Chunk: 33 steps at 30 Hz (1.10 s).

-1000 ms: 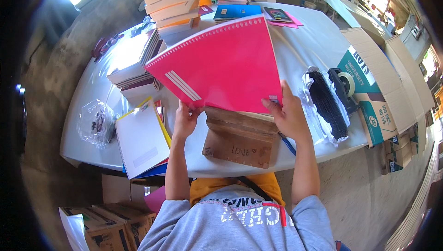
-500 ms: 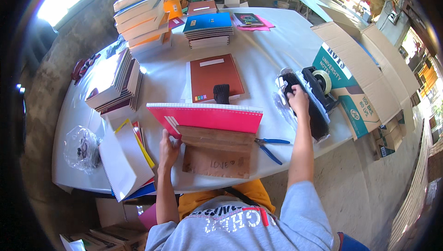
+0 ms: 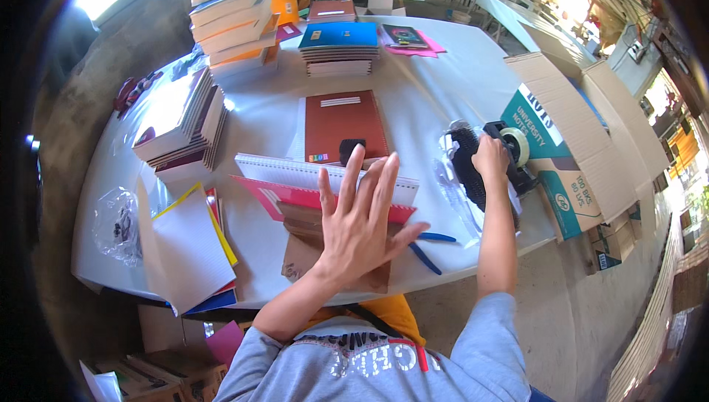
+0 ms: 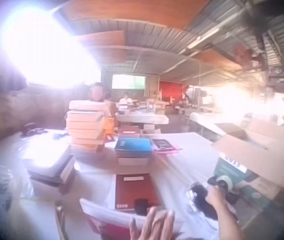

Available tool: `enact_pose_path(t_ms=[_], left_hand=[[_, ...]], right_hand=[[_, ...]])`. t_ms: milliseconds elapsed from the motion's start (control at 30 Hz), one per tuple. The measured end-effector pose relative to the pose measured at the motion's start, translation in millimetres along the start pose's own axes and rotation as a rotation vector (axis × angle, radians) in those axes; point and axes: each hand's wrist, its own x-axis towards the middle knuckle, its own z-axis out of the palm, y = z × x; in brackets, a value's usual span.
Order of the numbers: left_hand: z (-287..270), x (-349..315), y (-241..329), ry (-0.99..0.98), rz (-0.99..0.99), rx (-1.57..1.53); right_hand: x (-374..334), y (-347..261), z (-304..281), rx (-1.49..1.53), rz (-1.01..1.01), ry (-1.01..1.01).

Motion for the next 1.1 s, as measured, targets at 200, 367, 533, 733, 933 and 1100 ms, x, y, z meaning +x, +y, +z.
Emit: enact_pose_path(t_ms=[200, 367, 533, 733, 933, 1100], left_hand=[[39.0, 4.8, -4.6, 0.102, -0.011, 0.067], [38.8, -0.7, -11.6, 0.121, -0.034, 0.035], [31.9, 7.2, -8.6, 0.096, 0.036, -0.079], [29.2, 7.4, -9.0, 0.102, 0.04, -0.018], [31.5, 3.7, -8.6, 0.103, 0.025, 0.008], [30.8, 1.3, -7.2, 0.119, 0.018, 0.02]], right_hand=[[-38.7, 1.0, -87.6, 0.29, -0.342, 0.178], [-120.1, -34.5, -127.9, 0.683, -0.669, -0.081], [-126.8, -40.4, -105.6, 0.983, -0.56, -0.016], [-123.0, -48.4, -94.5, 1.031, -0.609, 0.019], [-120.4, -52.1, -96.1, 1.029, -0.584, 0.02], [-117.9, -50.5, -92.7, 1.095, -0.634, -0.092]])
